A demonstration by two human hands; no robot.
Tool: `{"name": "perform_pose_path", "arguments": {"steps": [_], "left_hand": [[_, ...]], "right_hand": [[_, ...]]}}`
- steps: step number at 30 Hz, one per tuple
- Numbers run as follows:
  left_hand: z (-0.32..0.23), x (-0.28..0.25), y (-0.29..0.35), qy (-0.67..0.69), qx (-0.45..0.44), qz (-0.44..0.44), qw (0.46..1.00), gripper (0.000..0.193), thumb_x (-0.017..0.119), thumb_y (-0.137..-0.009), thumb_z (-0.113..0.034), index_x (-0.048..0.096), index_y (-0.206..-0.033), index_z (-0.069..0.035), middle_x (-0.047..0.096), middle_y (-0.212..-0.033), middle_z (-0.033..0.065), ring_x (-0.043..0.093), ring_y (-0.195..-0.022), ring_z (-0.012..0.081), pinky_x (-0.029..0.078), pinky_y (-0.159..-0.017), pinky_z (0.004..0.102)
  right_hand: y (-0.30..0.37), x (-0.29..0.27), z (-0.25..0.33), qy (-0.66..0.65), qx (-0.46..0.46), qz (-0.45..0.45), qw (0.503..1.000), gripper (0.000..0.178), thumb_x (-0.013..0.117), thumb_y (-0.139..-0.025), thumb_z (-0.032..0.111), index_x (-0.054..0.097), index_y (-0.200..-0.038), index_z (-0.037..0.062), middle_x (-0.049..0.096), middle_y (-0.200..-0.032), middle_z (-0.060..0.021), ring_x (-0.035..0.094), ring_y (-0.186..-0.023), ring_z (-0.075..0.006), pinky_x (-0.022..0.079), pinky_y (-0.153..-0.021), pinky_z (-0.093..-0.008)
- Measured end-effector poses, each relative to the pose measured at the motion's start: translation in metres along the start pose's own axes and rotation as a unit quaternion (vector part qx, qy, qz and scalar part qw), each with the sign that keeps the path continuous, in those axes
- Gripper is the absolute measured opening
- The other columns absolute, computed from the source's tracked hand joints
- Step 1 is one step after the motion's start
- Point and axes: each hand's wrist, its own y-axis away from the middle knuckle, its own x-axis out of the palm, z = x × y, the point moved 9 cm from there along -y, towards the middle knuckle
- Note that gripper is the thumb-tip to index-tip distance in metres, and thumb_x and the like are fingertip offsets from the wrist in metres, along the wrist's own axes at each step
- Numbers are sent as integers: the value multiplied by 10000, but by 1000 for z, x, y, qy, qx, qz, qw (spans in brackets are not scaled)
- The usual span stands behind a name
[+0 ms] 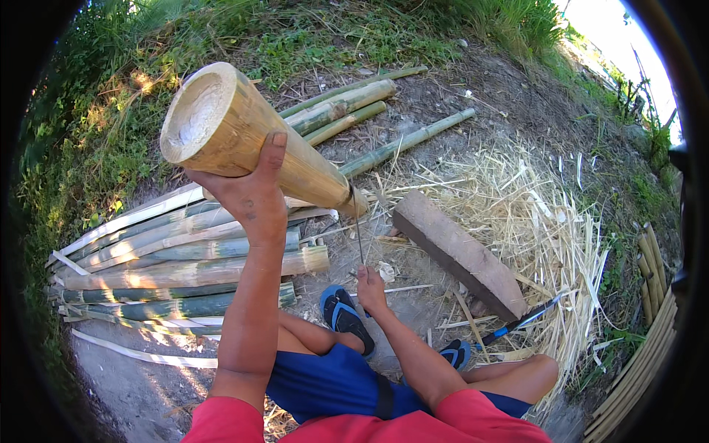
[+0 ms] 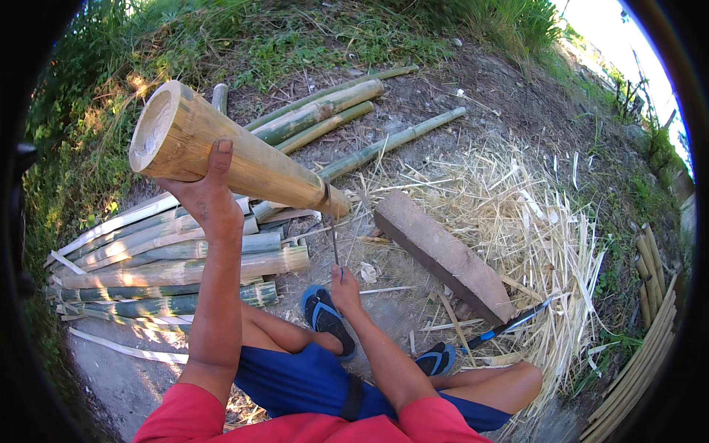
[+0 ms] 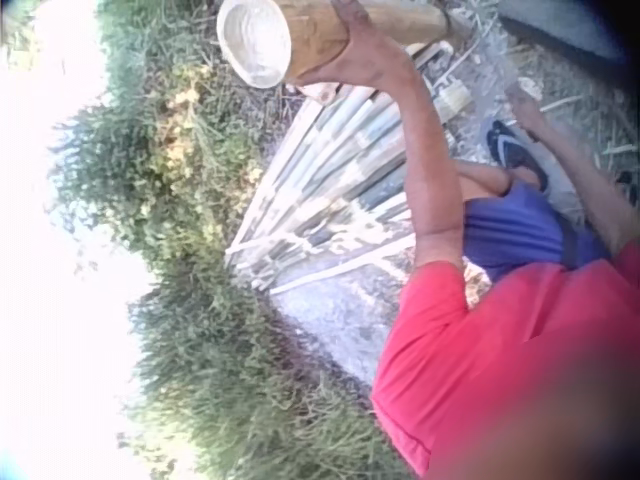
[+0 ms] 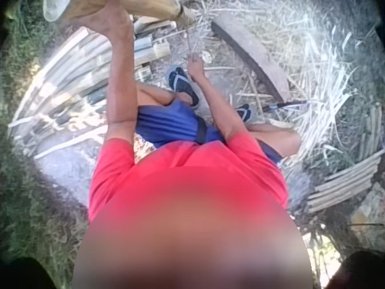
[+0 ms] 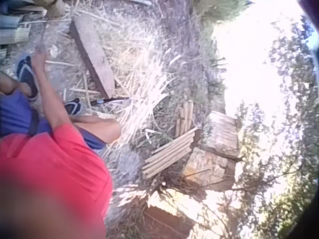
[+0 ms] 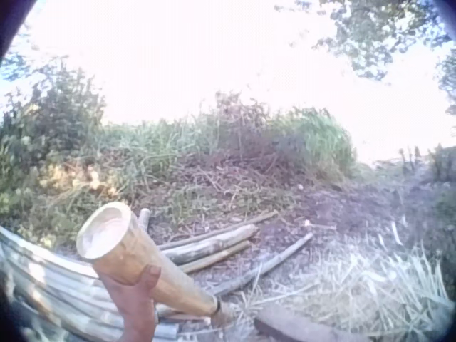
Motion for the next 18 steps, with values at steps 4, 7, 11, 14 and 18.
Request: {"name": "perform_pose_path", "arguments": {"steps": [4, 7, 11, 14, 18], "left_hand": [[19, 2, -28, -83, -69, 287, 952, 992, 870, -745, -159, 231, -1494, -43, 421, -1429, 118, 443, -1293, 236, 381, -1110, 391], [61, -35, -29, 229, -308, 109, 917, 960, 843, -784, -198, 244, -1520, -52, 423, -1477, 73, 433, -1328, 222, 370, -1114, 396], [39, -24, -19, 38, -26, 102, 994, 838, 764, -853, -300, 289, -1501, -62, 425, -1492, 148, 416, -1391, 280, 341, -1168, 460], [31, -14, -9, 66, -22, 84, 994, 892, 808, -801, -282, 290, -1487, -41, 437, -1452, 167, 443, -1360, 267, 379, -1134, 450], [19, -7, 1, 76, -22, 94, 992, 895, 829, -773, -244, 296, -1456, -18, 477, -1376, 153, 507, -1262, 262, 415, -1082, 418]], "right_hand": [[2, -5, 4, -115, 33, 26, 992, 551, 396, -1047, 499, 602, -972, -7, 638, -781, -164, 622, -696, -287, 496, -699, -410], [-1, -30, 5, -117, 77, 65, 988, 530, 396, -1054, 483, 580, -944, -2, 606, -763, -131, 607, -749, -268, 478, -713, -405], [-4, -70, 36, -29, 98, 50, 993, 529, 401, -1049, 480, 579, -982, -13, 644, -855, -267, 634, -853, -454, 472, -749, -492], [-9, -80, 96, -48, 72, 64, 994, 453, 430, -1058, 421, 540, -960, -8, 586, -765, -147, 593, -728, -266, 458, -657, -402], [10, -81, 168, -83, -80, 86, 990, 420, 458, -1050, 395, 554, -1006, -12, 595, -743, -209, 612, -713, -351, 466, -648, -453]]}}
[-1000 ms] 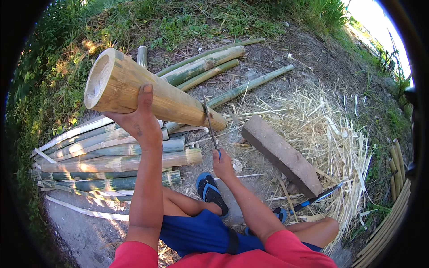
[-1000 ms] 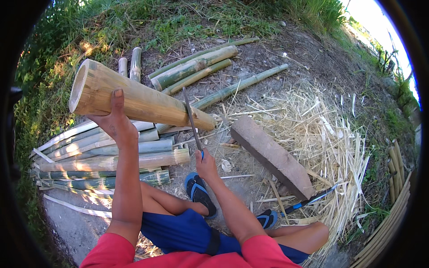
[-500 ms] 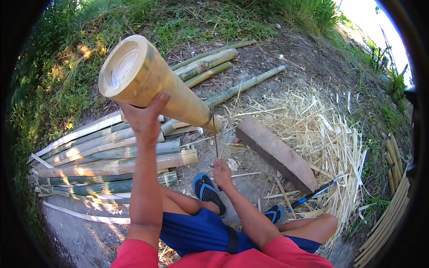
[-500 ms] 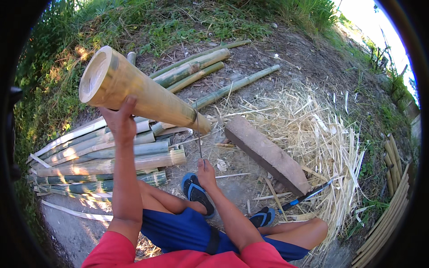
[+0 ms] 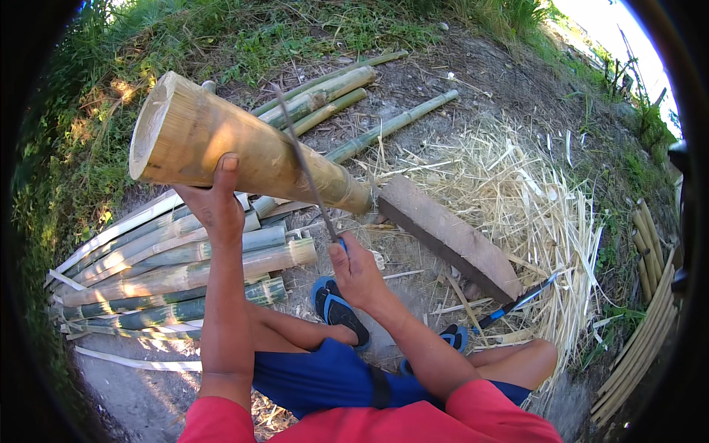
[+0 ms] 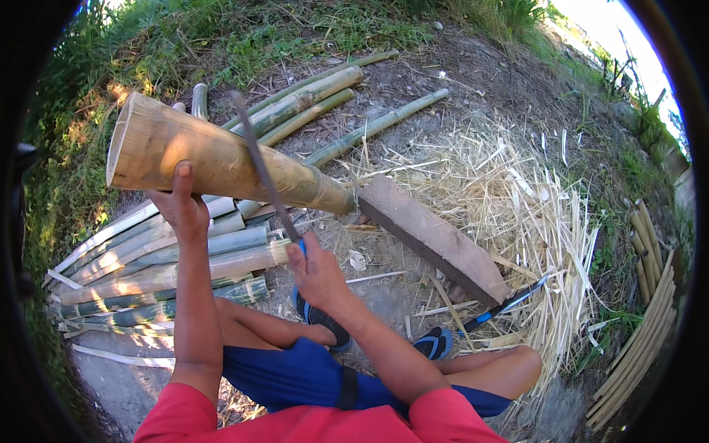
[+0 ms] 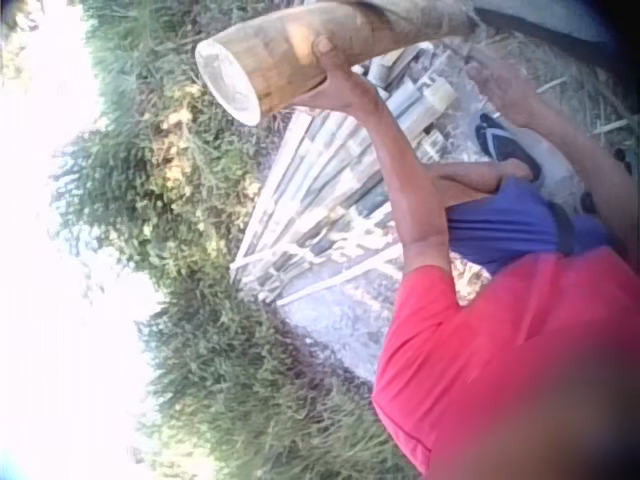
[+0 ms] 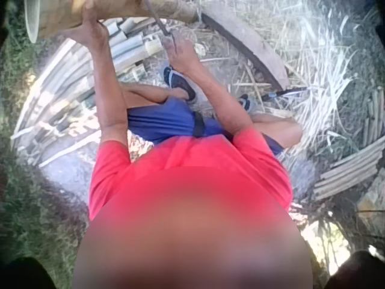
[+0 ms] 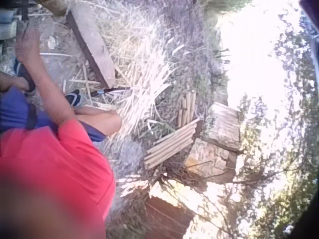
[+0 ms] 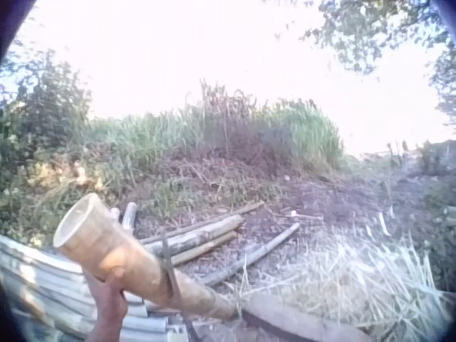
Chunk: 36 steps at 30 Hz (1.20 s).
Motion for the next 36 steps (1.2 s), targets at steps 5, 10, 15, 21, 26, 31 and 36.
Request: {"name": "perform_pose_path", "arguments": {"steps": [5, 10, 15, 21, 26, 31, 36], "left_hand": [[1, -3, 8, -38, -14, -14, 999, 984, 877, -727, -232, 254, -1450, 10, 491, -1319, 149, 532, -1195, 248, 423, -1060, 398], [-10, 13, 14, -27, 3, -13, 1000, 916, 833, -770, -211, 262, -1454, 0, 478, -1347, 147, 512, -1233, 245, 399, -1080, 393], [-24, 29, 25, -68, 60, -41, 995, 887, 801, -803, -159, 239, -1475, -16, 462, -1372, 148, 506, -1241, 248, 396, -1081, 389], [-21, 23, 20, -33, -5, -39, 999, 1084, 855, -754, -146, 102, -1526, -28, 385, -1415, 162, 445, -1295, 262, 363, -1120, 407], [-28, 30, 24, -52, 23, -80, 995, 1086, 863, -755, -137, 101, -1522, -33, 374, -1417, 157, 427, -1299, 253, 352, -1125, 406], [-22, 29, 18, -36, 18, -82, 996, 1083, 865, -752, -123, 104, -1518, -33, 372, -1408, 160, 416, -1299, 249, 337, -1132, 404], [-25, 18, 8, -98, 34, -58, 993, 991, 799, -780, -163, 140, -1514, -61, 429, -1437, 210, 489, -1308, 307, 409, -1124, 458]], "right_hand": [[2, -8, -125, -111, 269, -73, 954, 526, 435, -1041, 454, 613, -978, -37, 666, -784, -246, 663, -743, -425, 508, -684, -488], [21, -16, -174, -15, 392, -21, 919, 627, 383, -1048, 515, 614, -929, -55, 647, -787, -215, 627, -732, -356, 491, -727, -463], [7, -3, -34, -35, -12, -74, 997, 471, 422, -1059, 440, 521, -930, -3, 453, -586, -84, 498, -530, -229, 409, -541, -392], [-11, -6, -146, -145, 265, -53, 952, 540, 418, -1037, 526, 550, -880, 26, 473, -559, -23, 488, -465, -185, 383, -469, -357], [-30, -11, -140, -62, 203, -55, 976, 511, 417, -1041, 523, 543, -878, 55, 474, -596, -7, 461, -463, -141, 367, -428, -342], [-20, 15, -29, -28, -111, -37, 993, 505, 435, -1043, 500, 516, -977, 6, 508, -620, -38, 526, -536, -212, 399, -531, -385], [-40, -2, -105, -28, 164, -104, 981, 507, 401, -1050, 427, 570, -927, -35, 632, -713, -274, 643, -693, -472, 493, -652, -503]]}}
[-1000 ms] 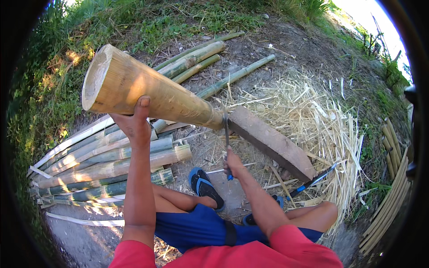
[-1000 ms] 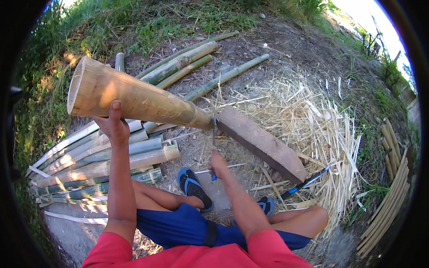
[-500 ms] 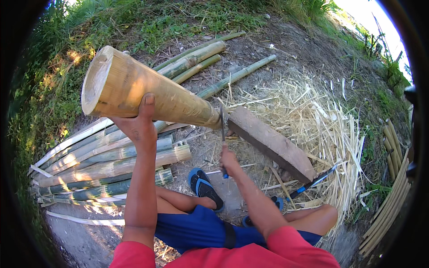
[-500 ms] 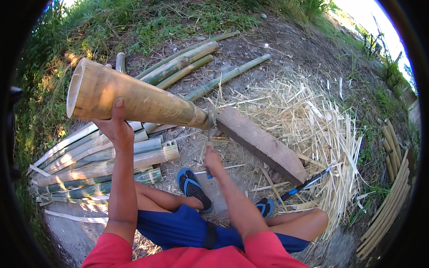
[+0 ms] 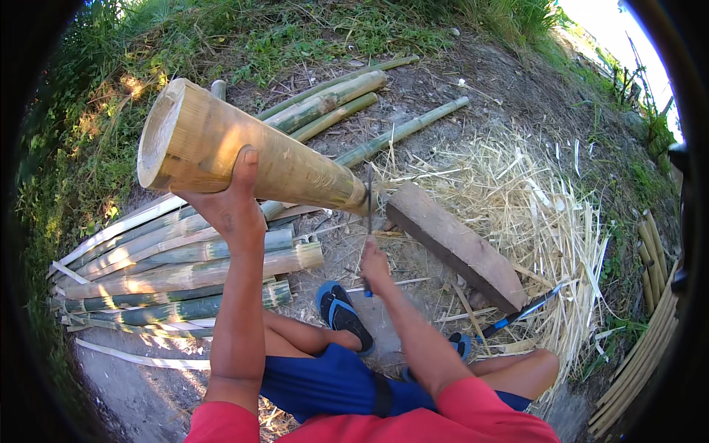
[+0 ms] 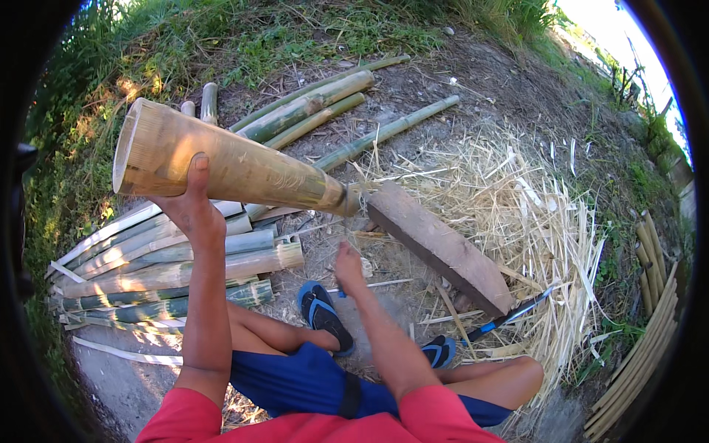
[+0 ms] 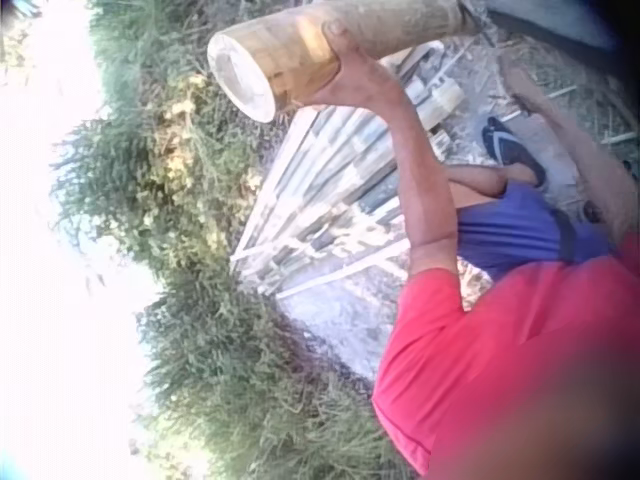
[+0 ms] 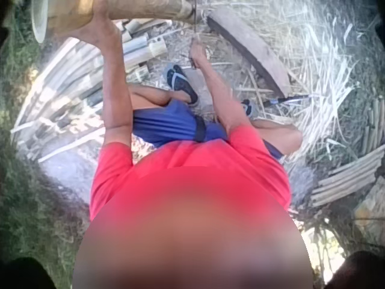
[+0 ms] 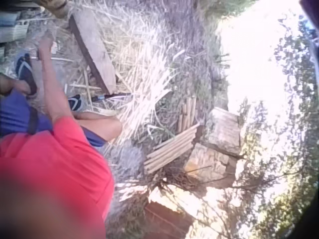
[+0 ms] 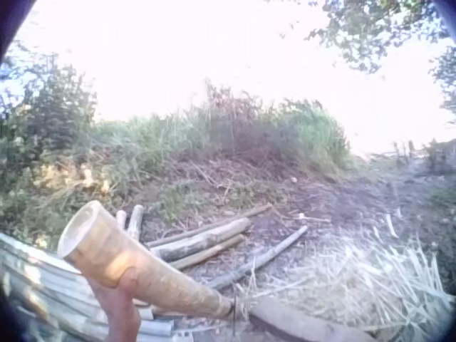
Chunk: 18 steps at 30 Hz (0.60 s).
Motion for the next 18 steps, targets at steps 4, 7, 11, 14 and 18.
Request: {"name": "perform_pose_path", "arguments": {"steps": [4, 7, 11, 14, 18], "left_hand": [[3, -3, 0, -16, 4, -25, 1000, 972, 788, -778, -166, 154, -1509, -76, 446, -1445, 232, 491, -1326, 330, 423, -1125, 480], [6, -2, 5, -5, -7, -35, 999, 1014, 818, -769, -183, 136, -1508, -60, 415, -1435, 215, 456, -1326, 305, 383, -1135, 457], [14, -6, 0, 33, -38, -47, 998, 1094, 885, -736, -216, 123, -1493, -4, 365, -1400, 176, 405, -1306, 258, 321, -1147, 410], [19, -10, -19, 45, -31, -58, 997, 1082, 894, -720, -210, 147, -1474, 4, 367, -1398, 180, 415, -1300, 269, 337, -1141, 409], [26, -19, -26, 83, -42, -83, 992, 1046, 891, -700, -127, 180, -1456, 4, 383, -1385, 169, 430, -1293, 263, 359, -1136, 408]], "right_hand": [[-2, -3, 5, 10, -49, 23, 998, 468, 409, -1055, 404, 551, -934, -25, 567, -682, -168, 587, -662, -345, 452, -625, -430], [37, 20, 44, 0, -173, 48, 984, 427, 410, -1062, 368, 541, -924, -14, 533, -661, -144, 550, -628, -311, 430, -609, -407], [37, 36, 43, 14, -103, -67, 992, 433, 400, -1064, 356, 545, -908, -22, 550, -724, -217, 541, -671, -383, 435, -653, -443], [12, 41, 16, 15, -95, -37, 995, 486, 382, -1068, 382, 536, -881, -39, 564, -752, -238, 560, -717, -395, 441, -682, -471], [16, 45, -15, 52, -161, -26, 985, 571, 384, -1043, 509, 549, -924, -24, 555, -729, -219, 561, -643, -385, 454, -620, -470]]}}
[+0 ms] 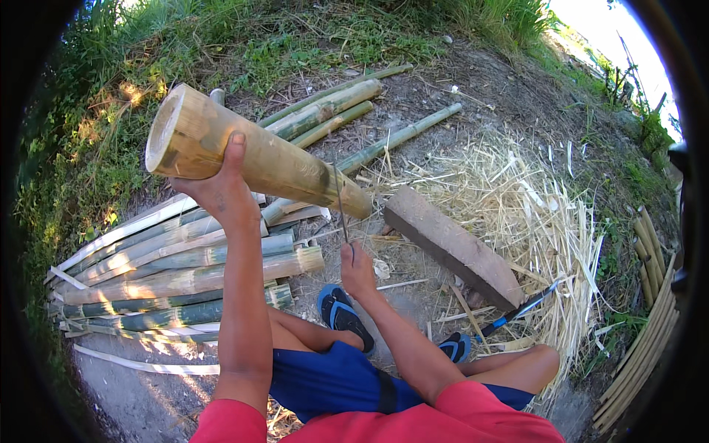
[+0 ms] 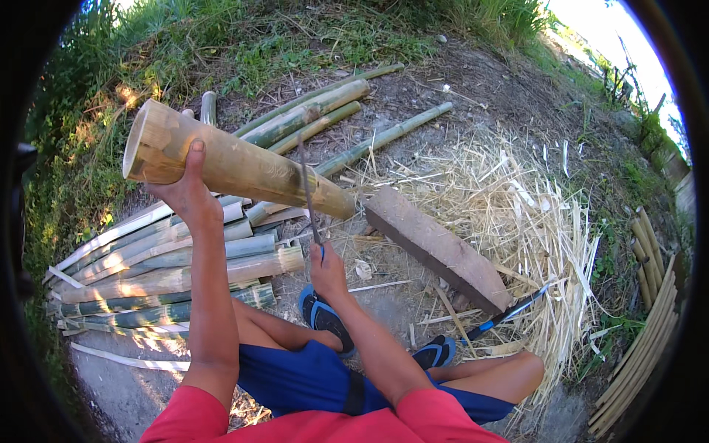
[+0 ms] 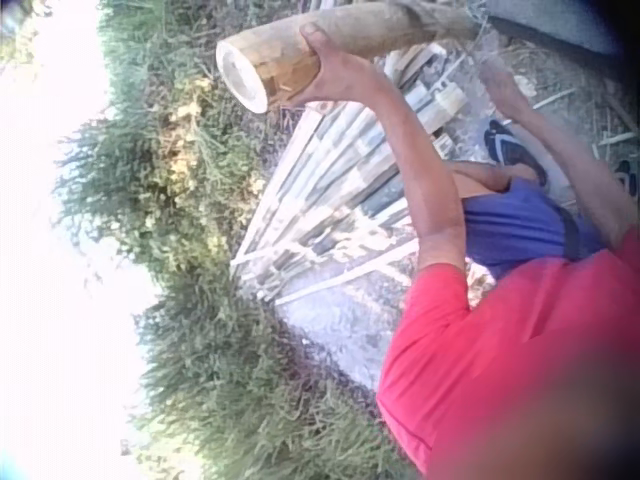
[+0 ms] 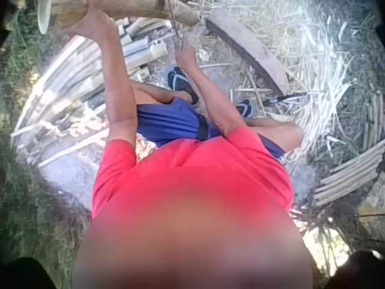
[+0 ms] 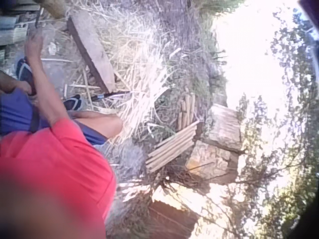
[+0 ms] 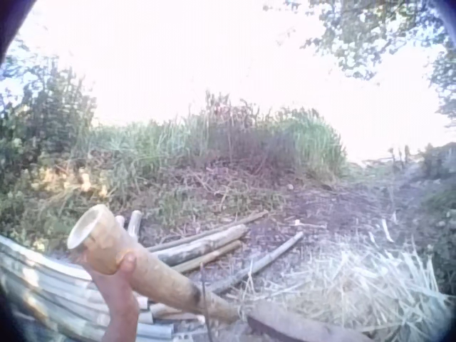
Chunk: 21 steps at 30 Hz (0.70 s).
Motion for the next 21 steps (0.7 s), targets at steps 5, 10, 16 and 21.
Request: {"name": "perform_pose_path", "arguments": {"steps": [5, 10, 16, 21], "left_hand": [[-6, -11, 1, -1, -3, -14, 1000, 1018, 880, -696, -72, 206, -1456, -10, 412, -1369, 145, 463, -1265, 251, 380, -1125, 405], [11, -5, -7, 75, -143, 214, 963, 932, 877, -720, -199, 308, -1438, -27, 467, -1336, 129, 485, -1241, 232, 407, -1079, 405], [27, -28, 6, 22, -29, 198, 979, 973, 842, -728, -379, 296, -1460, -42, 457, -1358, 128, 479, -1255, 257, 388, -1077, 427], [26, -23, 16, 21, -19, 201, 979, 998, 841, -716, -423, 292, -1452, -31, 457, -1348, 127, 485, -1249, 267, 399, -1072, 431]], "right_hand": [[44, 2, -84, -109, 337, 37, 934, 584, 408, -1020, 570, 568, -923, 16, 538, -626, -111, 554, -506, -267, 456, -487, -406], [69, -37, -117, -110, 405, 111, 901, 608, 364, -1034, 557, 599, -920, 9, 524, -623, -100, 530, -477, -187, 462, -476, -377], [25, -66, 3, -38, 190, 117, 974, 569, 408, -1039, 518, 560, -933, -19, 570, -664, -183, 583, -573, -339, 471, -581, -431], [29, -64, 123, -99, -98, 112, 984, 585, 379, -1043, 542, 528, -933, -13, 496, -642, -83, 530, -630, -261, 430, -622, -402]]}}
